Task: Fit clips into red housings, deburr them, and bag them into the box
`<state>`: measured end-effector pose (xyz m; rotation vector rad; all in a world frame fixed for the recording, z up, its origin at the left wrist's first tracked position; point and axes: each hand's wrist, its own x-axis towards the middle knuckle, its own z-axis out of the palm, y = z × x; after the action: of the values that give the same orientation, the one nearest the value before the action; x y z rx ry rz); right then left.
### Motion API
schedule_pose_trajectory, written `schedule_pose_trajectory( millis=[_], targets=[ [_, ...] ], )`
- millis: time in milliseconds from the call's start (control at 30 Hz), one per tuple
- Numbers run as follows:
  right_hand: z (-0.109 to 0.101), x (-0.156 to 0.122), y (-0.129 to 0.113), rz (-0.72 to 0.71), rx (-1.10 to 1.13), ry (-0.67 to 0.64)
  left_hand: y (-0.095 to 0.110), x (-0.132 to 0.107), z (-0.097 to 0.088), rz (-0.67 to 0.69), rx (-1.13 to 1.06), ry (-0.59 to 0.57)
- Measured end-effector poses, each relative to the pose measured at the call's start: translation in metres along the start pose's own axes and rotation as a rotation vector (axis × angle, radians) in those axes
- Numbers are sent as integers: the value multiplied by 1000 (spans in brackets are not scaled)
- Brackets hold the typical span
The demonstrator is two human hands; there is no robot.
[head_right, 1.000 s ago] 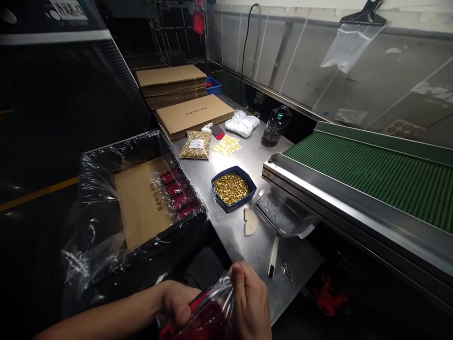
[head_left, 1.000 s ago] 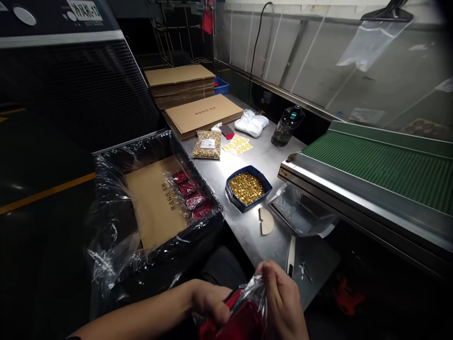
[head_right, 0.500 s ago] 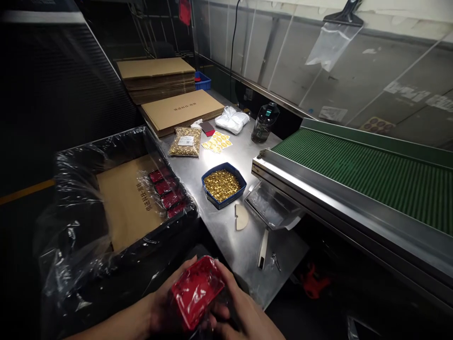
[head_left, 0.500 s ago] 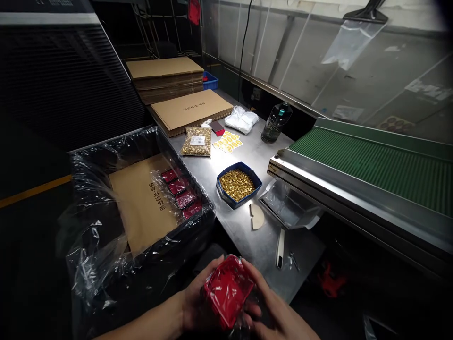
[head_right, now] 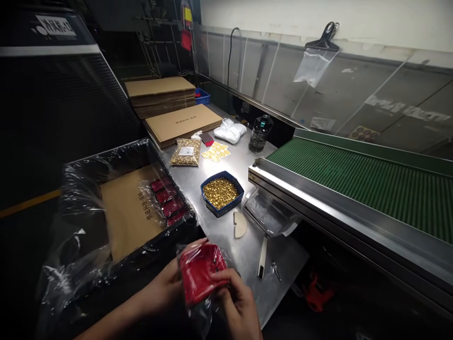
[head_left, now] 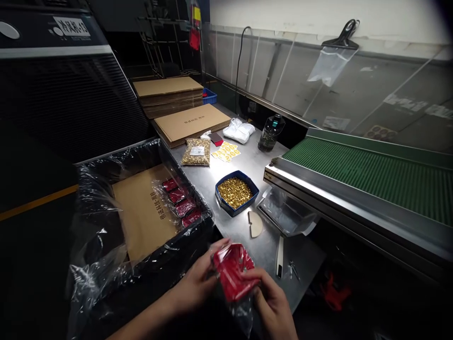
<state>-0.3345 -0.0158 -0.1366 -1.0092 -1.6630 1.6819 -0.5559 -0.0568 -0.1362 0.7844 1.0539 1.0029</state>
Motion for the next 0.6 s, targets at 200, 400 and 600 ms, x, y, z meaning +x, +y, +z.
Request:
schedule_pose_trajectory(
  millis=[200,400,600],
  targets=[
    [27,21,-19,-26,-100,-6,16,-5,17,92,100,142],
    [46,33,-23,13,136,-75,77,13,-66,301,340,626],
    [27,1,33,230,20,45,161,58,-239,-7,711,1197]
  ],
)
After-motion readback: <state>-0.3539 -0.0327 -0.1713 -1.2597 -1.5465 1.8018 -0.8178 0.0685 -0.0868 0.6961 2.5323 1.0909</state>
